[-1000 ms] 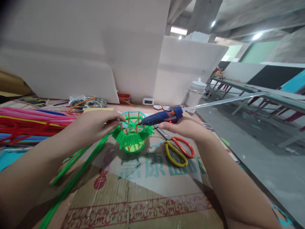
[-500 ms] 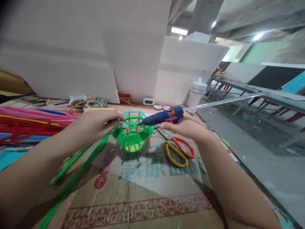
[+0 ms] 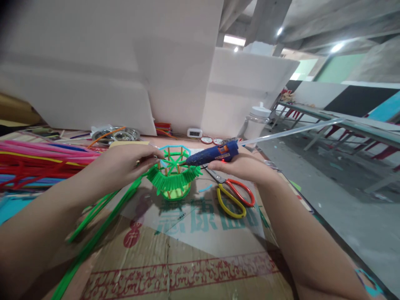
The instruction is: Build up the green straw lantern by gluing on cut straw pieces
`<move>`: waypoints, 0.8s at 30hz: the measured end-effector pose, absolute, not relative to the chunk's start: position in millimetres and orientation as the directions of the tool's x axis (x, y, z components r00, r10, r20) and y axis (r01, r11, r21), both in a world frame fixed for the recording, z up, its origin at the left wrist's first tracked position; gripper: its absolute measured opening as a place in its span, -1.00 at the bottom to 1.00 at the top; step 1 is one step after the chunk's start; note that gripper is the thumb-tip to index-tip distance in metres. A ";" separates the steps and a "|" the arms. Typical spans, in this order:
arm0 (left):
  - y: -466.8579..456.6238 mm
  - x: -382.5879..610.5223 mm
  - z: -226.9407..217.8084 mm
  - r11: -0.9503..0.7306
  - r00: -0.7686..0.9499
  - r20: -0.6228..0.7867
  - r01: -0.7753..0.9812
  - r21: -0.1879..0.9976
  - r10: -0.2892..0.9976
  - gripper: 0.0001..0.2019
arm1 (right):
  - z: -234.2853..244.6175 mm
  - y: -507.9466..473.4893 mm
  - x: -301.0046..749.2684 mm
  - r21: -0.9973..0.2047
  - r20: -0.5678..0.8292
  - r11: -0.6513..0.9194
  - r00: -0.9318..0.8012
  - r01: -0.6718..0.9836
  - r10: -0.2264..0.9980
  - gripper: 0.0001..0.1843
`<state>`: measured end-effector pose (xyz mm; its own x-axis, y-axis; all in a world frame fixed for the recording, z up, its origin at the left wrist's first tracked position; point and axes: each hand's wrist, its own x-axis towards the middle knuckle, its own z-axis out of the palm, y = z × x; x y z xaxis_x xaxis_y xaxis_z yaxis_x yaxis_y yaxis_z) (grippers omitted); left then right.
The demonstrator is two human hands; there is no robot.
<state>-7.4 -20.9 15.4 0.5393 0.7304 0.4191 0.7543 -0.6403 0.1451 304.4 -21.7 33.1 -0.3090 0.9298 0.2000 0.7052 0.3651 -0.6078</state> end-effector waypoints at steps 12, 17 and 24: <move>-24.3 -18.7 26.2 -0.559 0.415 0.452 0.791 0.250 0.789 -0.64 | 19.6 4.2 325.4 -0.723 0.291 0.432 -0.329 0.539 0.898 -0.53; -28.7 -33.7 34.0 -0.547 0.321 0.592 0.800 0.249 0.739 -0.72 | 6.8 27.5 324.0 -0.731 0.269 0.311 -0.162 0.607 0.949 -0.53; -30.3 -32.6 32.0 -0.475 0.221 0.582 0.817 0.327 0.783 -0.75 | -13.8 90.5 304.1 -0.727 0.125 0.124 -0.047 0.676 0.991 -0.59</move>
